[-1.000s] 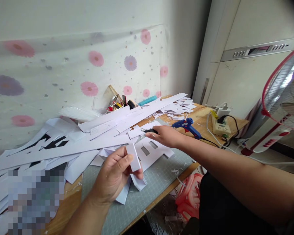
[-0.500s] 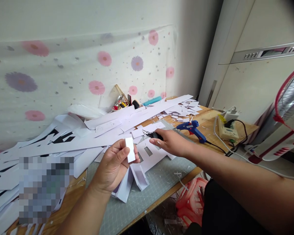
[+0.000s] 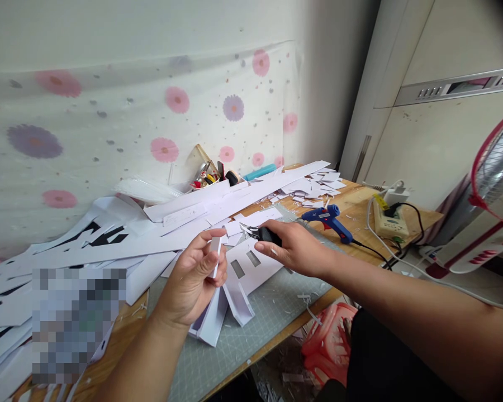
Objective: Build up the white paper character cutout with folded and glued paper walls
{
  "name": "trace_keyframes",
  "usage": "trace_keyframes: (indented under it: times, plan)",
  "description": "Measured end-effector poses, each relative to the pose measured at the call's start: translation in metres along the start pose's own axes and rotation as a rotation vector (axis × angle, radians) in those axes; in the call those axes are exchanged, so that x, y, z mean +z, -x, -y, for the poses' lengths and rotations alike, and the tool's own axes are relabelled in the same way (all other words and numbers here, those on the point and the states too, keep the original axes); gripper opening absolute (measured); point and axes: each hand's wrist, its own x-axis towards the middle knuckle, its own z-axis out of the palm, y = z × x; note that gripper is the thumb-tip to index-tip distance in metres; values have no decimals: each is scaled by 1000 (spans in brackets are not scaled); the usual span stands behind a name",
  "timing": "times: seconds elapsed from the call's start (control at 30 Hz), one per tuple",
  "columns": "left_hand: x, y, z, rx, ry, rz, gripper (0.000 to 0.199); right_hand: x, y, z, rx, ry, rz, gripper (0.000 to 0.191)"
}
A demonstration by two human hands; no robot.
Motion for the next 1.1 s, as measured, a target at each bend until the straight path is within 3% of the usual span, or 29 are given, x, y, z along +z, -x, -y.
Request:
trace_keyframes:
  times: [0.17, 0.27, 0.37, 0.47, 0.63, 0.73, 0.83, 1.1]
  plan:
    - [1, -1, 2, 29, -17, -90, 42, 1, 4, 0, -42, -53, 50, 40]
    - [3, -1, 0, 23, -35, -156, 47, 3, 4, 1, -24, -9, 78, 49]
    - [5, 0, -2, 10, -56, -229, 53, 4, 4, 2, -4, 105, 54, 47]
    - [5, 1, -2, 5, -66, -256, 45, 5, 4, 1, -7, 135, 9, 43]
    - [4, 0, 1, 47, -91, -241, 40, 2, 4, -6, -168, -146, -27, 41]
    - [3, 0, 1, 54, -91, -232, 40, 0, 5, -7, -249, -416, 114, 48]
    - [4, 1, 0, -8, -63, -193, 39, -3, 8, -4, -214, -559, 293, 55]
    - [8, 3, 1, -85, -63, -79, 39, -6, 8, 5, -253, -513, 457, 61]
